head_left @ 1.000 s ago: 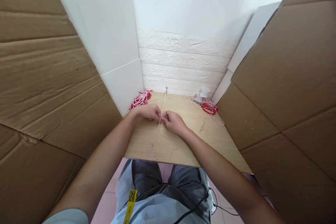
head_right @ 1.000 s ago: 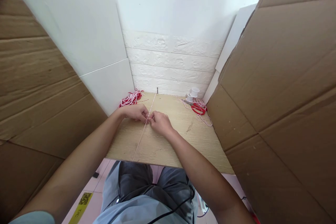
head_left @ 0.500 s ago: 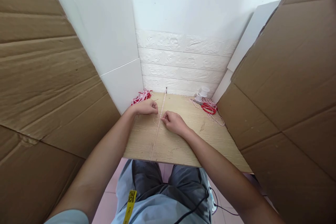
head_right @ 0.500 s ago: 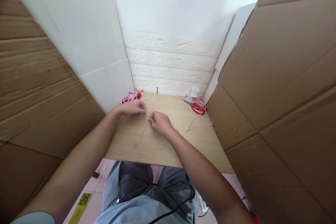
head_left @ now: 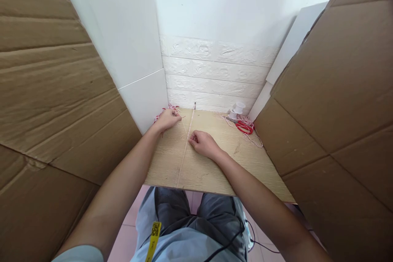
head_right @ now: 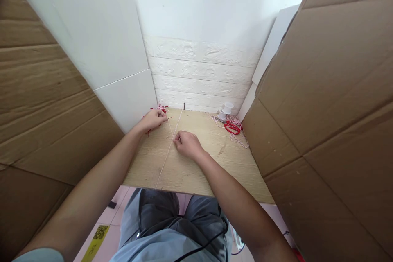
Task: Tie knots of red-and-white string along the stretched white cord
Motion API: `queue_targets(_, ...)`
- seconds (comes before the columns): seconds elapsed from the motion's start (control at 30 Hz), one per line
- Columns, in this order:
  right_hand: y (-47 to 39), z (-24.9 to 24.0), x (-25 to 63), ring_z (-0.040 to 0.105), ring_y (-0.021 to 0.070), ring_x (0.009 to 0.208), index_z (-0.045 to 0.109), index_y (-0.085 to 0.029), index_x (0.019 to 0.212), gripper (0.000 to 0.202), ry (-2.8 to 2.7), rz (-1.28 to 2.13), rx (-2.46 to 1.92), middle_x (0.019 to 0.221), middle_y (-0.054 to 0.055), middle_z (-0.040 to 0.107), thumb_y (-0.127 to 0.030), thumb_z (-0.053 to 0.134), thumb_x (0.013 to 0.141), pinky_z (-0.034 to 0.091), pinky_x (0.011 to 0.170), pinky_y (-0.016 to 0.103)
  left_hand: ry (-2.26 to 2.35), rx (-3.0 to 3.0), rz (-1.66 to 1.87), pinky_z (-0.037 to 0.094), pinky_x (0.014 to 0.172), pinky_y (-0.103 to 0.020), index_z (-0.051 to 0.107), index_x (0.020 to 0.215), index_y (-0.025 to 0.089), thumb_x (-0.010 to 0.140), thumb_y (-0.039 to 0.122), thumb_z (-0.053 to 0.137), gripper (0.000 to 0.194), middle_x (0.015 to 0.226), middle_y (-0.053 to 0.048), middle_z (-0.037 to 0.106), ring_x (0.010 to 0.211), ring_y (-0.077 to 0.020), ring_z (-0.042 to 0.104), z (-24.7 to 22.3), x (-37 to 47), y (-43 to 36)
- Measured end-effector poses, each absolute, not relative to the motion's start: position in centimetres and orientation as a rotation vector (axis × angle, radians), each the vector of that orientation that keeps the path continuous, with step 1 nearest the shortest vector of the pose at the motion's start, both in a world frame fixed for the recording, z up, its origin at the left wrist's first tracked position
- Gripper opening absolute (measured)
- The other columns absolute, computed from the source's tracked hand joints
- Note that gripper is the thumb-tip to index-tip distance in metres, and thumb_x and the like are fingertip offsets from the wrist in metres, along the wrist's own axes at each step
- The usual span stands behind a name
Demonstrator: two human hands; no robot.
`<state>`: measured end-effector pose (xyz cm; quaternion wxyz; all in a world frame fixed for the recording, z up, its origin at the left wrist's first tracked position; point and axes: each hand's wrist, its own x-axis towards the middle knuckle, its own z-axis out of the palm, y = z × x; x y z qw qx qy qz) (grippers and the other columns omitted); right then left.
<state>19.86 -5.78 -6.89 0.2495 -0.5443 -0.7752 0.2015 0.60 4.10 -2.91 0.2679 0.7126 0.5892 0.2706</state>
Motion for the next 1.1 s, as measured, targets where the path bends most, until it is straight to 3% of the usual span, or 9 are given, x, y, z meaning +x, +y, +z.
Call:
queue_targets(0.1, -5.8, -6.9, 20.1, 0.053, 0.0135, 0.068, 0.059, -0.02, 0.092, 0.007, -2.113, 0.594, -1.443, 0.075, 0.0, 0.064, -0.024, 0.063, 0.087, 0.031, 0.062, 0.025, 1.508, 1.957, 0.754, 0.033, 0.05, -0.023, 0.057, 0.078, 0.019, 0.067, 0.029, 0.058, 0.015, 0.067, 0.002, 0.058, 0.056, -0.0107, 0.047, -3.1, 0.6, 4.2)
queue_targets(0.2, -5.7, -6.8, 20.6, 0.052, 0.0126, 0.066, 0.057, -0.021, 0.1, 0.019, -2.094, 0.639, -1.412, 0.073, -0.003, 0.061, -0.02, 0.064, 0.082, 0.03, 0.06, 0.023, 1.403, 1.969, 0.77, 0.037, 0.053, -0.022, 0.059, 0.083, 0.018, 0.064, 0.025, 0.058, 0.02, 0.073, 0.0, 0.061, 0.06, -0.0109, 0.051, -3.0, 0.7, 4.3)
queue_targets(0.37, -5.5, -6.7, 21.3, 0.052, 0.0128, 0.068, 0.057, -0.021, 0.102, 0.027, -2.081, 0.586, -1.443, 0.074, -0.003, 0.061, -0.019, 0.067, 0.078, 0.029, 0.06, 0.023, 1.287, 1.939, 0.476, 0.034, 0.044, -0.024, 0.059, 0.081, 0.018, 0.07, 0.034, 0.062, 0.02, 0.062, 0.0, 0.059, 0.047, -0.0111, 0.049, -2.6, 1.0, 3.6)
queue_targets(0.57, -4.9, -7.1, 21.5, 0.052, 0.0128, 0.067, 0.063, -0.018, 0.083, 0.01, -2.112, 0.645, -1.519, 0.078, 0.002, 0.065, -0.026, 0.068, 0.08, 0.03, 0.058, 0.024, 1.235, 2.049, 0.244, 0.035, 0.04, -0.023, 0.054, 0.068, 0.018, 0.077, 0.04, 0.058, 0.025, 0.06, -0.004, 0.063, 0.045, -0.0121, 0.053, -3.1, 1.2, 3.1)
queue_targets(0.93, -4.5, -7.5, 21.6, 0.053, 0.011, 0.065, 0.061, -0.017, 0.08, 0.003, -2.126, 0.646, -1.387, 0.075, 0.0, 0.064, -0.017, 0.064, 0.081, 0.032, 0.058, 0.022, 1.263, 2.118, 0.249, 0.035, 0.04, -0.022, 0.061, 0.09, 0.018, 0.075, 0.039, 0.064, 0.025, 0.062, 0.001, 0.062, 0.044, -0.0114, 0.051, -4.2, 1.2, 3.9)
queue_targets(1.1, -4.8, -7.4, 21.4, 0.052, 0.0098, 0.062, 0.06, -0.018, 0.092, 0.019, -2.158, 0.696, -1.199, 0.071, -0.004, 0.059, -0.007, 0.057, 0.077, 0.033, 0.058, 0.021, 1.182, 2.122, 0.234, 0.034, 0.042, -0.022, 0.06, 0.097, 0.019, 0.071, 0.034, 0.068, 0.03, 0.064, 0.002, 0.061, 0.046, -0.011, 0.052, -4.3, 1.0, 4.0)
